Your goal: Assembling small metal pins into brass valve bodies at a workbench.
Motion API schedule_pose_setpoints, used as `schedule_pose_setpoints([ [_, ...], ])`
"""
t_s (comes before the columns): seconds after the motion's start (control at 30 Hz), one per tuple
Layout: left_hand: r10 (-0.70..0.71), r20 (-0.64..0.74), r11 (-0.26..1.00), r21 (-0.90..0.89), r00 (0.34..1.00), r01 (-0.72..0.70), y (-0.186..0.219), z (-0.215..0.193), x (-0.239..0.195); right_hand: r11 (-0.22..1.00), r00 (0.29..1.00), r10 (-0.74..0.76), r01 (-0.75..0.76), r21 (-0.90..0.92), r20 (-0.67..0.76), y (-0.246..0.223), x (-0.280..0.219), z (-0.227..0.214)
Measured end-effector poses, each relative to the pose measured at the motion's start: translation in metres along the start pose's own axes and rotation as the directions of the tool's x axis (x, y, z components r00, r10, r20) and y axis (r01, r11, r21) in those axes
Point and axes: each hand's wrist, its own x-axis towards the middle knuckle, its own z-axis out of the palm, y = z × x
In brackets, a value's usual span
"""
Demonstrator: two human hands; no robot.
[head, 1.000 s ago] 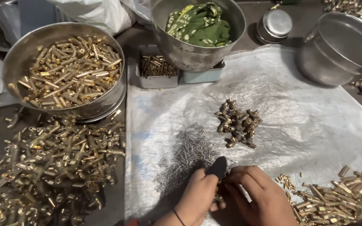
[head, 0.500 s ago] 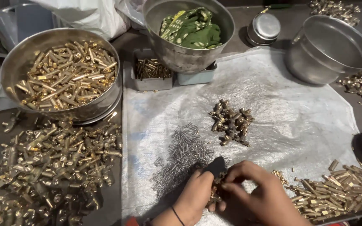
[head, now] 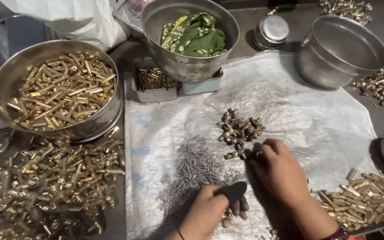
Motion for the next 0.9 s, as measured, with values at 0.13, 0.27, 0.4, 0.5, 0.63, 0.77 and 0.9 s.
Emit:
schedule_pose_setpoints([
  [0.13,-0.017,-0.074,0.983,0.182,0.997,0.030,0.007,0.004,-0.001,0.998,0.998,0.064,-0.064,0.001,0.019,0.016,0.007,0.007],
  [0.27,0.141,-0.090,0.968,0.222,0.986,-0.118,-0.009,0.004,0.006,0.942,0.970,0.224,-0.242,0.235,0.098,0.029,0.002,-0.002],
  [0.4,0.321,-0.157,0.923,0.273,0.934,-0.271,-0.004,0.007,0.001,0.707,0.907,0.179,-0.388,0.591,0.382,0.009,-0.009,-0.022],
  [0.5,0.298,-0.183,0.942,0.213,0.937,-0.258,-0.015,0.002,0.007,0.855,0.959,0.019,-0.161,0.493,0.281,0.004,-0.013,-0.017],
  [0.63,0.161,-0.245,0.970,0.218,0.956,-0.107,0.006,0.007,0.000,0.933,0.956,-0.282,0.254,0.253,0.083,-0.012,-0.011,-0.003],
  [0.77,0.217,-0.251,0.940,0.313,0.943,-0.132,0.010,0.016,-0.009,0.938,0.955,-0.285,0.260,0.229,0.081,-0.014,-0.007,0.005],
  [0.9,0.233,-0.060,0.823,0.544,0.971,-0.164,0.004,0.012,-0.009,0.931,0.937,-0.341,0.325,0.163,0.077,-0.013,-0.003,0.011],
])
